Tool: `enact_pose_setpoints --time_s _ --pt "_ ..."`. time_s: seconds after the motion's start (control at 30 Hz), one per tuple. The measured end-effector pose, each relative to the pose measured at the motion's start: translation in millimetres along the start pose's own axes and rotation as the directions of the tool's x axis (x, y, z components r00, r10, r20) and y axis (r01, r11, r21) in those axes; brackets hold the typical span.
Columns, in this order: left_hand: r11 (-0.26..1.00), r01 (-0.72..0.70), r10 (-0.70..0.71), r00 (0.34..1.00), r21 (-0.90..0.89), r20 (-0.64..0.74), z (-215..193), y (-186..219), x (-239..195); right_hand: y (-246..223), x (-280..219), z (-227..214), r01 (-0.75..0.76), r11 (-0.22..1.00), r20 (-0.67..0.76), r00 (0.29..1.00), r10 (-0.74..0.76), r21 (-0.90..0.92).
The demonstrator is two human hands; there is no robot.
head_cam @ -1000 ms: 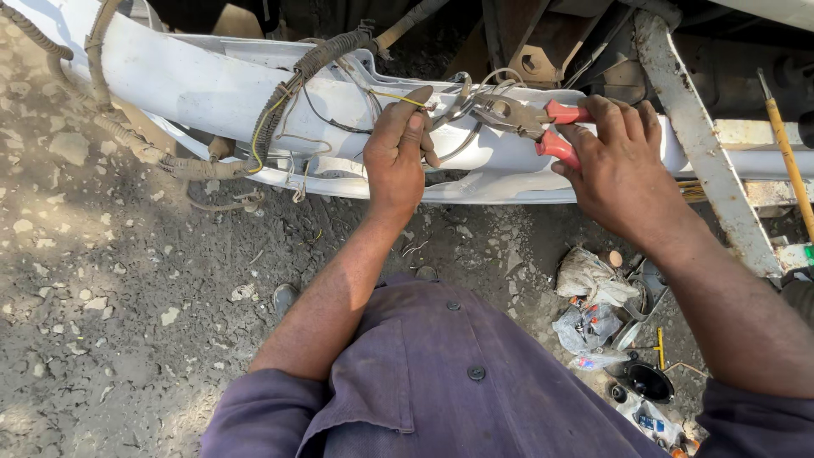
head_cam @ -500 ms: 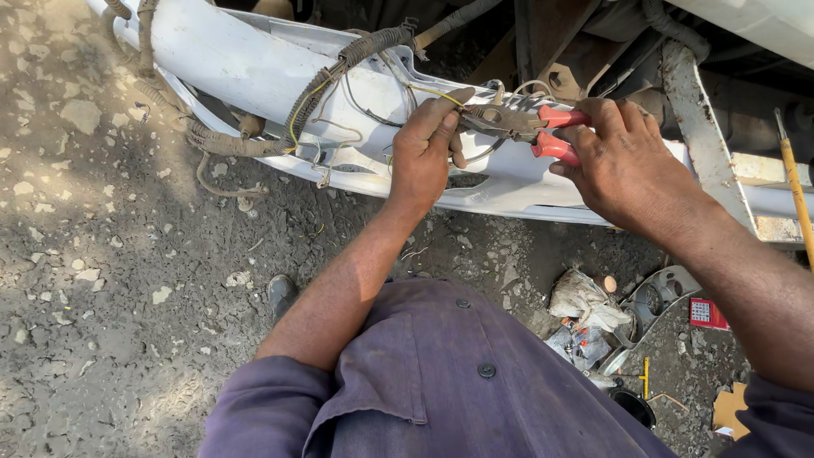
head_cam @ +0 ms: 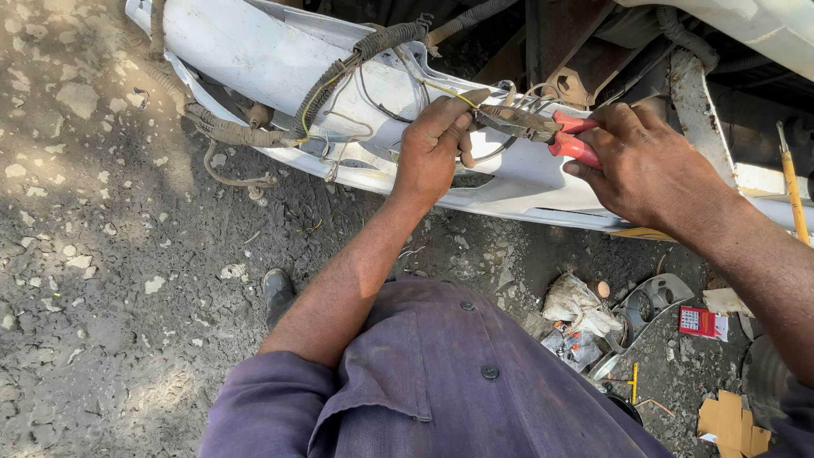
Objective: The person repairs a vehicle's wiring harness by stripping wire insulation with pliers, twisting exposed conductors together, and wrapping the connections with black electrical tape. The work is performed on a white vehicle bumper in an outdoor setting.
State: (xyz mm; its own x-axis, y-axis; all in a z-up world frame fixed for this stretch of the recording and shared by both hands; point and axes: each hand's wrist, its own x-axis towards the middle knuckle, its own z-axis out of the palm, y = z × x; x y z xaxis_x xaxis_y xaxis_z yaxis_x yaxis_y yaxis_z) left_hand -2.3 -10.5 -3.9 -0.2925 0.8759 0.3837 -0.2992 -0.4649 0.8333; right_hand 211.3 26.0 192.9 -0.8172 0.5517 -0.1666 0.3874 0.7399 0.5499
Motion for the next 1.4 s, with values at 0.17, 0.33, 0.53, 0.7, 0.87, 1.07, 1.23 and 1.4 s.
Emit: enact_pose_setpoints --time_s 0.17,0.33,0.53,0.7,0.87,1.07,1.23,1.4 --pt "0.999 0.004 -0.003 1.000 -0.044 0.013 -4 1 -3 9 14 2 -0.339 0.710 0.535 0.843 -0.062 0.617" --pt "0.985 -0.035 0.040 0.999 -0.170 0.025 -6 -1 -4 -29 10 29 -0.656 -0.334 0.489 0.740 -0.462 0.677" --pt "0.988 0.044 -0.043 0.999 -0.149 0.015 -8 -4 -3 -20 -16 31 -0.404 0.090 0.412 0.862 -0.295 0.910" --pt "0.990 0.016 -0.014 1.000 -0.138 0.019 -9 -9 -3 -17 -25 14 -0.203 0.918 0.098 0.979 0.180 0.341" --pt "0.987 0.038 -0.033 0.999 -0.154 0.034 -8 -15 -1 -28 -14 21 -0.138 0.990 -0.089 0.986 0.139 0.021" --pt "0.977 0.007 0.006 0.998 -0.213 0.061 -10 -21 1 -26 -9 15 -0.135 0.986 -0.089 0.988 0.127 -0.095" --pt "0.996 0.018 -0.012 0.998 -0.083 0.067 -10 -16 0 -17 -8 -10 -0.049 0.951 -0.150 0.989 0.002 -0.307" --pt "0.993 0.034 -0.025 0.997 -0.110 0.077 -12 -9 -1 -18 -2 -23 -0.013 0.906 -0.178 0.981 -0.069 -0.423"
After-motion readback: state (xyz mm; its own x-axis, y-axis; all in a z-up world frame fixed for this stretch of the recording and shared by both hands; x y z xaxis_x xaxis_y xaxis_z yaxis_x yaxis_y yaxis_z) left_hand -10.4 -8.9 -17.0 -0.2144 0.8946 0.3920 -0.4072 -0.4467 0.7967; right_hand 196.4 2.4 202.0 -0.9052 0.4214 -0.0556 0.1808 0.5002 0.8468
